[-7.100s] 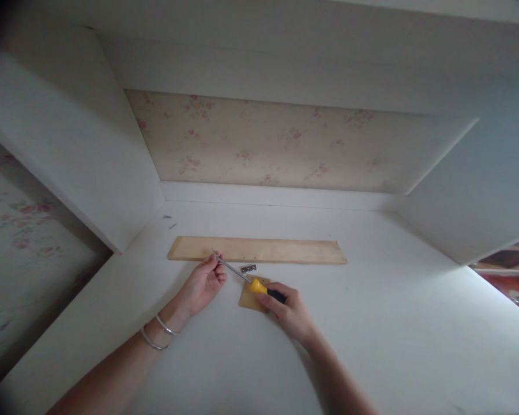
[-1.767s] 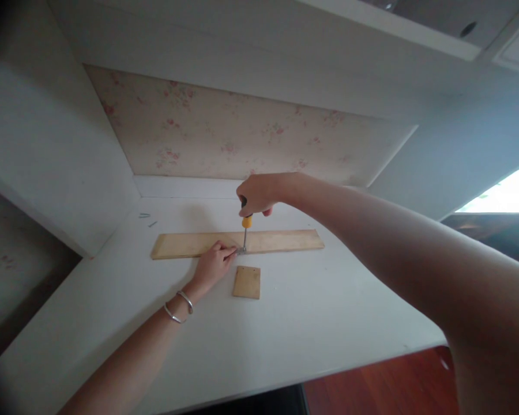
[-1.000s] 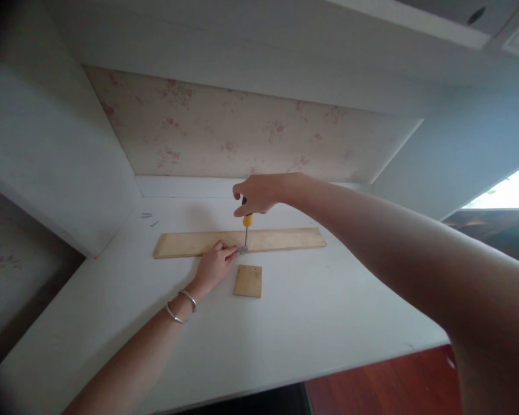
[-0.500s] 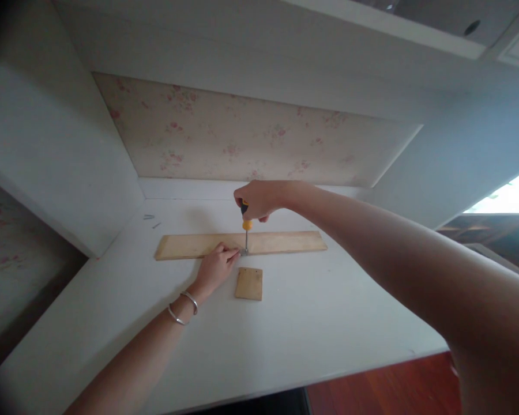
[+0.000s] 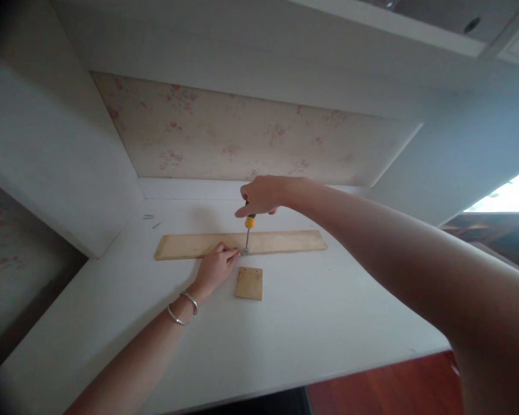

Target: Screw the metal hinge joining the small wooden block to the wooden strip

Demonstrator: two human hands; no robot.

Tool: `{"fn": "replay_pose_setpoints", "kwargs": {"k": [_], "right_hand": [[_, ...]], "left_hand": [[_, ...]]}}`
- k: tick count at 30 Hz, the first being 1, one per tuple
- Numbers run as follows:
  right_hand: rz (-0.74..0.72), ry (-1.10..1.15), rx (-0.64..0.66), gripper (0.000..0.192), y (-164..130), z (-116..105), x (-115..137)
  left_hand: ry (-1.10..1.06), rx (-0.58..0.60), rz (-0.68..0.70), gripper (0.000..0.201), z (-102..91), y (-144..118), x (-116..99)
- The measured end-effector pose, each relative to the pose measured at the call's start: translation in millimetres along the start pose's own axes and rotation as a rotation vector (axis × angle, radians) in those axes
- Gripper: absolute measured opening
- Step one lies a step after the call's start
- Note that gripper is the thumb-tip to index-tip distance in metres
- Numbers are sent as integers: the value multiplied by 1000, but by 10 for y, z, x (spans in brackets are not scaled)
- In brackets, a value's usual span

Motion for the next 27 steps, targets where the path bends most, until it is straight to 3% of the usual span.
{"fn": "replay_pose_setpoints", "kwargs": {"k": [3,6,8,11,15,18,21,24,27], "right_hand": [[-75,104,48,58,-11,60,53],[-7,38,61,50,5,80,-19],[23,23,64,57,14,75,-43],[-81,99,62,63,18,64,65],[-67,21,10,45,66,60,34],[-88,46,-30,53,80,37,37],[-166,112,24,55,35,50,125],[-73,23,64,43,3,55,72],[-25,40,41,54,-8,26,39]], "left_hand": [[0,-8,-1,33,-1,-2,1],[0,-21,3,33,0,-4,5],[0,-29,3,34,0,-5,12],[-6,-39,7,33,-7,-7,10],[1,-28,-1,34,-5,-7,7],[7,-17,-11,34,4,-8,14],[13,-26,-1,33,4,-9,11],[18,-38,12,33,-2,-11,2],[13,-39,17,34,-6,-12,-6]]}}
Point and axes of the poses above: each hand's wrist, its own y-axis towards the middle knuckle, its own z-axis out of the palm, x = y × z, the point moved 10 cm from there along y, towards the middle knuckle, and after that the axes turned 2 degrees about z, right-handed, at the moved point
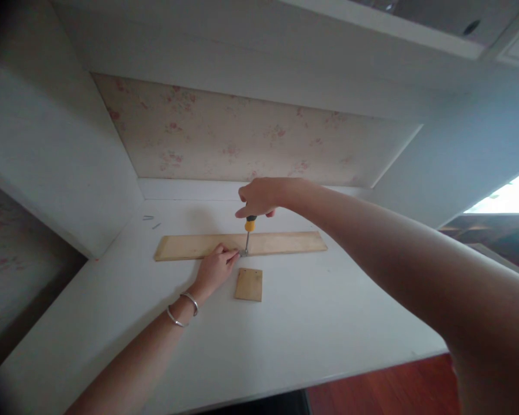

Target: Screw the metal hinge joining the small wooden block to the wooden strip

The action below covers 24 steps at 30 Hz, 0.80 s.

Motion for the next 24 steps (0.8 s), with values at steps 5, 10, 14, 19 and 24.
{"fn": "replay_pose_setpoints", "kwargs": {"k": [5,10,14,19,24], "right_hand": [[-96,-11,1,38,53,57,87],[-46,2,-22,47,73,51,50],[-94,164,73,54,9,98,94],[66,41,74,50,8,83,-50],[-56,77,84,47,19,74,70]], "left_hand": [[-6,10,-9,34,2,0,5],[9,30,-28,35,11,1,15],[17,50,-40,35,21,-3,19],[12,43,-37,35,13,-4,19],[3,61,-52,36,28,-6,35]]}}
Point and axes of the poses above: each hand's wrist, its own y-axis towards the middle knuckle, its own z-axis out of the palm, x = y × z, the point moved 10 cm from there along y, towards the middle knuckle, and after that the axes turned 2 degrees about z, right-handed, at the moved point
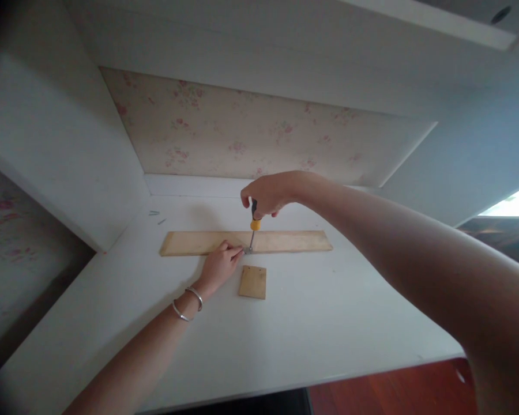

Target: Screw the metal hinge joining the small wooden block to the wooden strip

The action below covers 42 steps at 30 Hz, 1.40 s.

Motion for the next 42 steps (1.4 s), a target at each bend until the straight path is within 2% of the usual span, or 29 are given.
{"fn": "replay_pose_setpoints", "kwargs": {"k": [2,4,7,9,11,13,16,18,20,23,26,29,31,35,38,40,42], "right_hand": [[76,-100,-21,36,12,-27,-67],[127,-117,-56,44,15,-69,-110],[42,-15,-17,50,14,-34,-34],[11,-29,18,49,13,-7,3],[57,-97,20,43,23,-14,-25],[120,-121,0,48,32,-46,-64],[79,-57,-18,56,32,-70,-3],[38,-51,-4,53,20,-56,46],[78,-107,6,41,10,-46,13],[111,-108,-23,47,6,-70,-26],[-12,-44,-2,53,12,-40,69],[55,-114,13,40,12,-21,-6],[92,-116,-3,47,3,-35,-37],[-24,-47,-13,60,-25,-54,103],[108,-170,-25,45,-37,-92,2],[171,-180,-20,53,-43,-97,-52],[115,-105,6,60,-32,-57,-5]], "left_hand": [[-3,-8,8,35,-9,-1,-11],[-10,-11,7,35,-11,-2,-13],[-28,1,-1,36,4,-4,-5],[-34,7,-1,37,11,-4,-5],[-31,5,0,37,5,-5,-7],[-30,-1,0,36,-6,-7,-10],[-25,1,0,37,-12,-10,-14],[-18,-2,7,37,-19,-10,-21],[-13,-6,8,36,-23,-9,-21],[-13,-8,5,36,-21,-10,-13],[-15,-11,14,35,-18,-12,-17],[-13,-20,18,36,-17,-15,-16],[-10,-31,23,36,-23,-14,-16],[-11,-34,25,35,-23,-7,-14],[-8,-22,14,36,-15,-2,-8],[-4,-17,9,35,-10,-1,-6],[-1,-15,11,35,-7,0,-9]]}}
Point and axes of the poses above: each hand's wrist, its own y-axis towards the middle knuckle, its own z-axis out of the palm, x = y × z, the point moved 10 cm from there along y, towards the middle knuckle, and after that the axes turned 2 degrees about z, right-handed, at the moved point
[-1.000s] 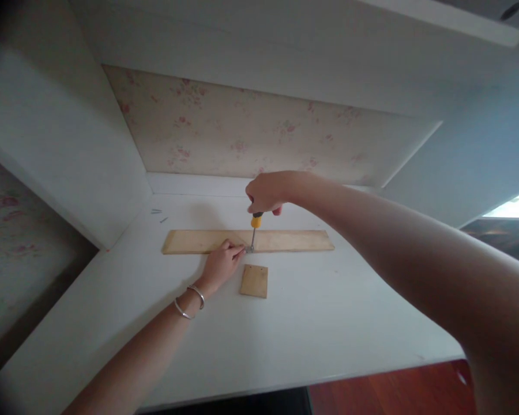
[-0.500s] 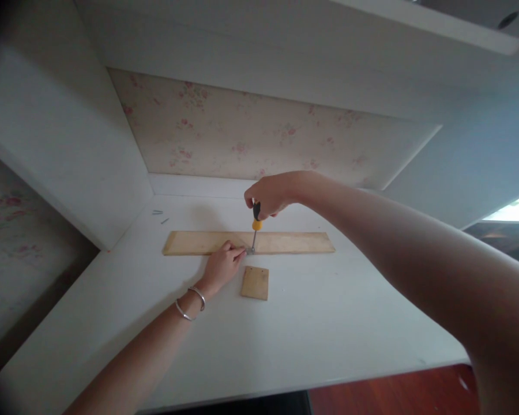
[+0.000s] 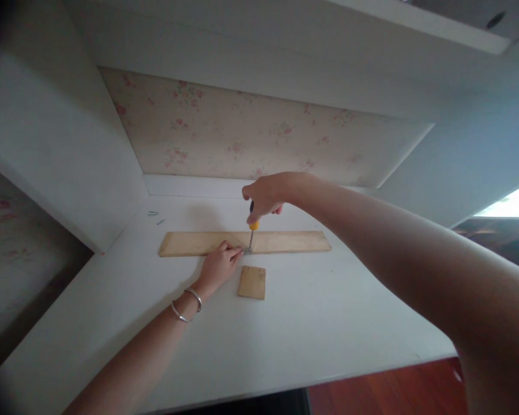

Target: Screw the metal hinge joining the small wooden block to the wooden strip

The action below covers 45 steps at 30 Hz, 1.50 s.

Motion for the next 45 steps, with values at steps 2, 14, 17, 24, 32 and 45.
{"fn": "replay_pose_setpoints", "kwargs": {"k": [2,14,17,24,32,45], "right_hand": [[-76,43,19,58,9,32,64],[-36,29,69,40,-9,83,14],[-25,54,24,56,2,41,-8],[13,-18,0,52,23,24,-46],[-12,17,90,54,24,98,-37],[-69,63,73,47,16,35,19]], "left_hand": [[4,-4,6,35,-1,0,-5],[16,-15,30,35,-19,2,-30],[18,-19,22,34,-25,6,-25],[19,-25,15,34,-8,6,-12],[17,-6,-2,34,-6,4,-13],[15,-37,27,33,-22,-8,-19]]}}
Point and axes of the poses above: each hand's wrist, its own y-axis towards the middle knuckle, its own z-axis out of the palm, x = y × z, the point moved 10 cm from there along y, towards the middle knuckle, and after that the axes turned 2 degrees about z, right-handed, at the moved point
